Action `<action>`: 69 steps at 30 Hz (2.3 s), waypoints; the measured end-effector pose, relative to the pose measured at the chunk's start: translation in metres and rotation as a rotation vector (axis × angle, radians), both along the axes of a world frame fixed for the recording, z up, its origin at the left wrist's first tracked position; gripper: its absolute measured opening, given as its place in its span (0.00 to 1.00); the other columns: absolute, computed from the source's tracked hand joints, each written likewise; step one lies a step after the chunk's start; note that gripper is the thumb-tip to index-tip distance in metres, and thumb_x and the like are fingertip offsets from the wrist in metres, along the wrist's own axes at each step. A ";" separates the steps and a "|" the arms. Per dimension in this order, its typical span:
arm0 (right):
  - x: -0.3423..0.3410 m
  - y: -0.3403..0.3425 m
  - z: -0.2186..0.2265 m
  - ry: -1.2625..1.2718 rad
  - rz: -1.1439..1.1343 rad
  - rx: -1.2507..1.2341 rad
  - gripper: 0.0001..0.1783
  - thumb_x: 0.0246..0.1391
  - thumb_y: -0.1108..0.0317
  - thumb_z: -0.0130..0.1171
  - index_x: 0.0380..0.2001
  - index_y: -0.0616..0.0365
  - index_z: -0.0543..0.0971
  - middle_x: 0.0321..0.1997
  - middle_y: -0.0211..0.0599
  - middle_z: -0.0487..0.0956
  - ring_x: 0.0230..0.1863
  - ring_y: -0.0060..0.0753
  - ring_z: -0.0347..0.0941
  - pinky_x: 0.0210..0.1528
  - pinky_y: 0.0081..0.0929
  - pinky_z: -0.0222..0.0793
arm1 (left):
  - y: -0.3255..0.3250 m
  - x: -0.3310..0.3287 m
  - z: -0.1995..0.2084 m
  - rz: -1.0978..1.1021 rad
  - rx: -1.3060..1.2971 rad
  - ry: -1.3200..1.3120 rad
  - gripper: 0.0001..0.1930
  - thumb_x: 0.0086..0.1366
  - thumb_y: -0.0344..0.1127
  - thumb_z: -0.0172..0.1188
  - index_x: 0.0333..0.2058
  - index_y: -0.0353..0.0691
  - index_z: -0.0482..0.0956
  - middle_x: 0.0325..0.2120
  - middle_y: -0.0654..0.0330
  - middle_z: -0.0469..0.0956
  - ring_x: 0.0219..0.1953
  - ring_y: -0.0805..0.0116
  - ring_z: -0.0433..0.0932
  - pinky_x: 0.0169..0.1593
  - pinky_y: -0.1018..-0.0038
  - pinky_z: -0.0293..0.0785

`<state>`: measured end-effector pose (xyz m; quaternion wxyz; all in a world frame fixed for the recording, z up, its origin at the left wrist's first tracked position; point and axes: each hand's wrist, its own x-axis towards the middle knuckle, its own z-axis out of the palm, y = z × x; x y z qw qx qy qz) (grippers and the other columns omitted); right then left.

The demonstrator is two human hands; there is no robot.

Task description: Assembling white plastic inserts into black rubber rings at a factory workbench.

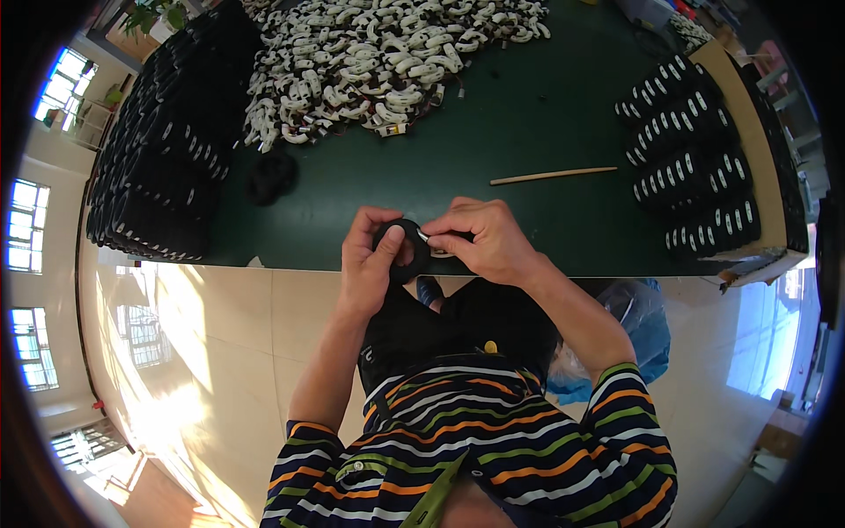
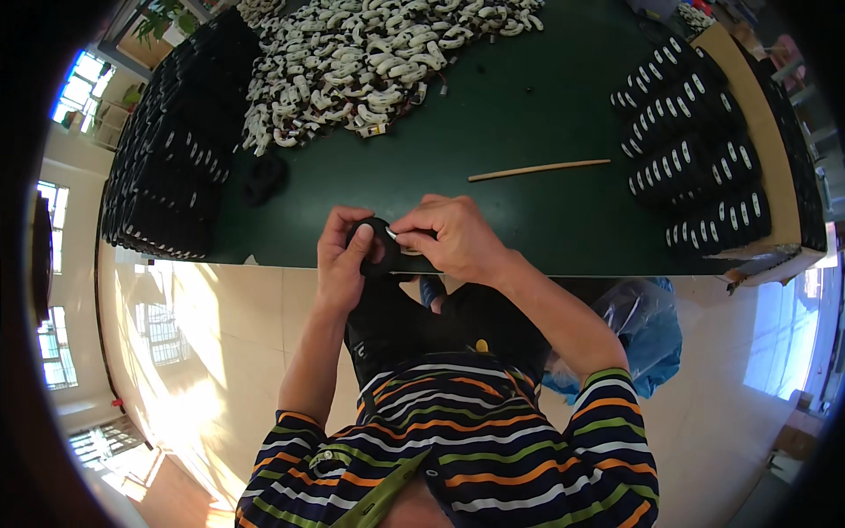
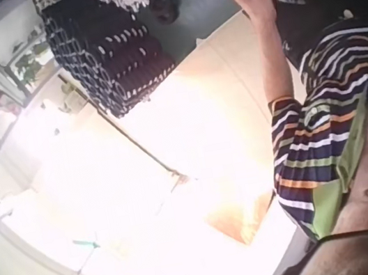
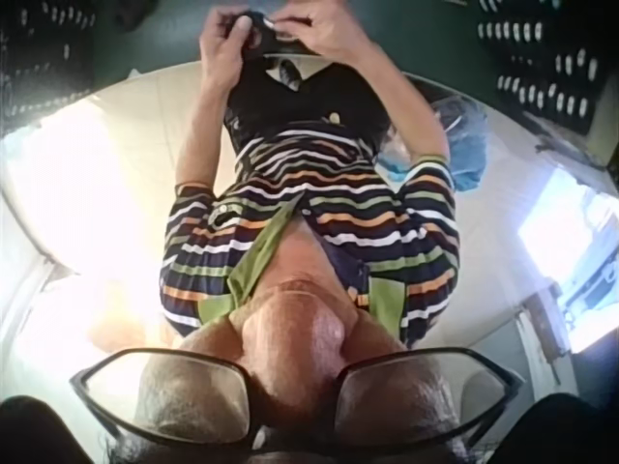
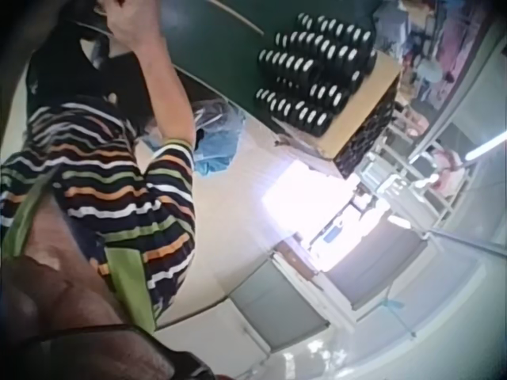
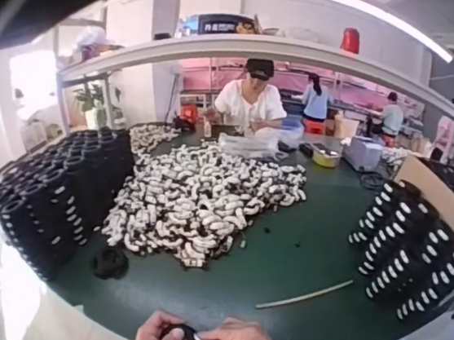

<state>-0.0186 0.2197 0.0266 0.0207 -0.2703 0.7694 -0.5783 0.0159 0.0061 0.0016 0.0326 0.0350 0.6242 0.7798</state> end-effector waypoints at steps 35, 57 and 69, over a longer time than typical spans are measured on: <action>-0.030 0.115 -0.022 0.549 -0.341 0.710 0.04 0.63 0.72 0.63 0.36 0.60 0.78 0.38 0.37 0.79 0.41 0.44 0.75 0.47 0.40 0.69 | -0.005 0.150 -0.036 -0.248 0.206 -0.709 0.14 0.69 0.30 0.67 0.50 0.34 0.76 0.39 0.59 0.84 0.42 0.70 0.82 0.53 0.76 0.75; 0.153 0.040 -0.048 -0.225 0.248 0.381 0.08 0.63 0.62 0.65 0.38 0.54 0.86 0.25 0.36 0.78 0.27 0.42 0.77 0.30 0.38 0.73 | -0.007 0.169 -0.021 -0.390 -0.333 -0.647 0.14 0.66 0.30 0.67 0.47 0.29 0.85 0.20 0.69 0.77 0.24 0.85 0.71 0.29 0.83 0.67; 0.159 0.036 -0.048 -0.067 0.258 0.410 0.08 0.61 0.63 0.67 0.38 0.55 0.87 0.25 0.35 0.80 0.24 0.40 0.78 0.25 0.35 0.73 | -0.008 0.169 -0.031 -0.452 -0.518 -0.537 0.16 0.58 0.26 0.65 0.45 0.24 0.84 0.31 0.53 0.85 0.36 0.73 0.80 0.44 0.74 0.76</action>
